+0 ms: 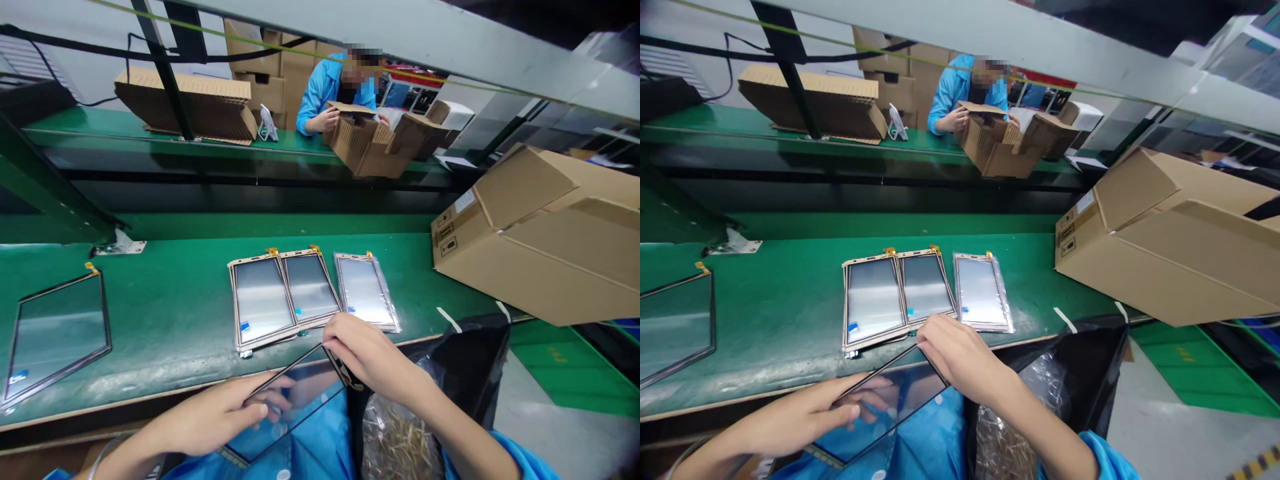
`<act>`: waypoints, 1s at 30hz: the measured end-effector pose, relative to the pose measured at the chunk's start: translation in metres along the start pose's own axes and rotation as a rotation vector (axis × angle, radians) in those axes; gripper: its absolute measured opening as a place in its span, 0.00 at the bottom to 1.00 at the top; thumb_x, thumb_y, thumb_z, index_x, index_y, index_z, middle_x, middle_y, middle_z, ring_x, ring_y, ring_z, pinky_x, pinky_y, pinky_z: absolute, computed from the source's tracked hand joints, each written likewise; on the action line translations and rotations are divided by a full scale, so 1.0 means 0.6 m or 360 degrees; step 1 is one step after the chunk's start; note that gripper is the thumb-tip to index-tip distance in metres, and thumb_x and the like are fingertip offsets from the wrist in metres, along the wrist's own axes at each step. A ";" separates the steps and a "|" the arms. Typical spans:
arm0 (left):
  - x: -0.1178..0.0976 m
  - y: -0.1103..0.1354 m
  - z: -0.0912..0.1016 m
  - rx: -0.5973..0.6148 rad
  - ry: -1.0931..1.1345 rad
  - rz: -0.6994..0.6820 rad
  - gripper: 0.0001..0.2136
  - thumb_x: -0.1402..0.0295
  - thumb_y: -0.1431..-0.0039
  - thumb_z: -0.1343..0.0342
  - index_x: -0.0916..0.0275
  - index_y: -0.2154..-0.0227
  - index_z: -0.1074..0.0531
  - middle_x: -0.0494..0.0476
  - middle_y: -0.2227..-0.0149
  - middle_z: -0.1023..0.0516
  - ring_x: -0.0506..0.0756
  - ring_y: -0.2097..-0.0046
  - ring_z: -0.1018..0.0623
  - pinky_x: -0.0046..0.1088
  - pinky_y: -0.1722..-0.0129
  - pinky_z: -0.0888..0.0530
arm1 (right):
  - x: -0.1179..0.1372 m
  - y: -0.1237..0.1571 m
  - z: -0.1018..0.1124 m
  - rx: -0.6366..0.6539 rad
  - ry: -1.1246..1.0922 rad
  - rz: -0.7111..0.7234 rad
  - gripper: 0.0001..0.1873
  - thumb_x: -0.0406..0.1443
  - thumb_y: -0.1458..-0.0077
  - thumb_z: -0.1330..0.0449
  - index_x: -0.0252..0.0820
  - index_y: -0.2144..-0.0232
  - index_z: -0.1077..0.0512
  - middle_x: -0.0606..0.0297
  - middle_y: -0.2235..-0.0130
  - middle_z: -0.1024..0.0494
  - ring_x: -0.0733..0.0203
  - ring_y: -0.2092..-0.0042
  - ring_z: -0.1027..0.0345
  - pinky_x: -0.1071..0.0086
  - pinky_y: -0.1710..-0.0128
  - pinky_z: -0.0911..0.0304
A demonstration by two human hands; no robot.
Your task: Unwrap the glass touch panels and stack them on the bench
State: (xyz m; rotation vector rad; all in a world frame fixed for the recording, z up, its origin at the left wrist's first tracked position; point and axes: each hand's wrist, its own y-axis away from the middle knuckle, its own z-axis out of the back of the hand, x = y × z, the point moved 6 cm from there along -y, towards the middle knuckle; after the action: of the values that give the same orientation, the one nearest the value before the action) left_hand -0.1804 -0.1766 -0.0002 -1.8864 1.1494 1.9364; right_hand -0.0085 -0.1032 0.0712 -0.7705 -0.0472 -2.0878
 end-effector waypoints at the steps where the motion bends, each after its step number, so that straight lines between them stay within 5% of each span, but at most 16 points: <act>1: 0.001 0.000 -0.001 0.0052 -0.0029 -0.0015 0.22 0.68 0.36 0.50 0.52 0.40 0.39 0.56 0.40 0.33 0.58 0.44 0.28 0.37 0.44 0.32 | 0.000 0.001 -0.001 0.0011 0.0023 0.0012 0.10 0.32 0.35 0.54 0.40 0.67 0.34 0.63 0.68 0.31 0.62 0.66 0.38 0.69 0.67 0.39; 9: 0.030 -0.011 0.000 0.0331 0.0452 0.0041 0.21 0.63 0.38 0.46 0.57 0.43 0.38 0.64 0.50 0.23 0.59 0.53 0.21 0.31 0.61 0.24 | 0.017 0.034 0.005 -0.0507 0.0375 0.0337 0.07 0.29 0.38 0.51 0.40 0.66 0.34 0.57 0.64 0.26 0.58 0.62 0.34 0.67 0.66 0.37; 14: 0.029 -0.017 0.027 0.0429 0.0731 -0.0015 0.21 0.64 0.40 0.43 0.56 0.45 0.36 0.63 0.51 0.22 0.61 0.54 0.20 0.29 0.64 0.24 | -0.001 0.103 0.022 -0.0366 -0.1042 -0.0269 0.07 0.33 0.34 0.55 0.46 0.66 0.41 0.62 0.63 0.24 0.65 0.70 0.31 0.71 0.71 0.35; 17: 0.026 -0.012 0.041 0.0452 0.0781 -0.0041 0.20 0.65 0.40 0.43 0.55 0.45 0.36 0.62 0.51 0.22 0.61 0.54 0.20 0.29 0.64 0.23 | 0.001 0.163 0.049 -0.0393 -0.1411 -0.0479 0.07 0.37 0.35 0.52 0.47 0.68 0.41 0.66 0.75 0.25 0.64 0.76 0.34 0.72 0.77 0.39; 20: 0.023 -0.008 0.048 0.0424 0.0755 -0.0037 0.20 0.65 0.40 0.43 0.55 0.45 0.37 0.62 0.51 0.22 0.61 0.54 0.20 0.29 0.64 0.23 | -0.003 0.190 0.095 -0.0719 -0.1337 -0.0402 0.10 0.39 0.38 0.48 0.47 0.71 0.40 0.70 0.84 0.34 0.64 0.82 0.42 0.72 0.82 0.44; 23: 0.021 -0.007 0.042 0.0365 0.0552 0.0014 0.21 0.64 0.39 0.45 0.56 0.44 0.39 0.65 0.49 0.24 0.61 0.52 0.21 0.31 0.61 0.24 | -0.022 0.158 0.115 -0.0992 -0.0768 -0.0473 0.01 0.36 0.39 0.45 0.47 0.65 0.36 0.69 0.78 0.30 0.63 0.78 0.38 0.71 0.79 0.41; 26: 0.015 -0.006 0.029 0.0300 0.0254 0.0096 0.21 0.62 0.37 0.48 0.57 0.42 0.40 0.65 0.48 0.25 0.60 0.51 0.22 0.32 0.59 0.25 | -0.022 0.073 0.076 -0.0607 -0.0158 -0.0359 0.11 0.33 0.41 0.44 0.45 0.55 0.34 0.63 0.66 0.28 0.60 0.66 0.32 0.67 0.68 0.34; 30: -0.001 -0.001 0.015 0.0220 -0.0077 0.0158 0.20 0.62 0.35 0.51 0.57 0.42 0.39 0.63 0.49 0.25 0.58 0.52 0.23 0.33 0.56 0.27 | -0.002 0.005 0.015 -0.0021 0.0039 -0.0056 0.05 0.31 0.38 0.48 0.41 0.60 0.33 0.59 0.61 0.30 0.58 0.59 0.35 0.65 0.61 0.35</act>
State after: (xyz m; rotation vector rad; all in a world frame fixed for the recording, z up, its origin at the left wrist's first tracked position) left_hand -0.1868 -0.1700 -0.0012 -1.7335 1.3483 1.8875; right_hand -0.0014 -0.1016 0.0772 -0.7569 -0.0339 -2.1327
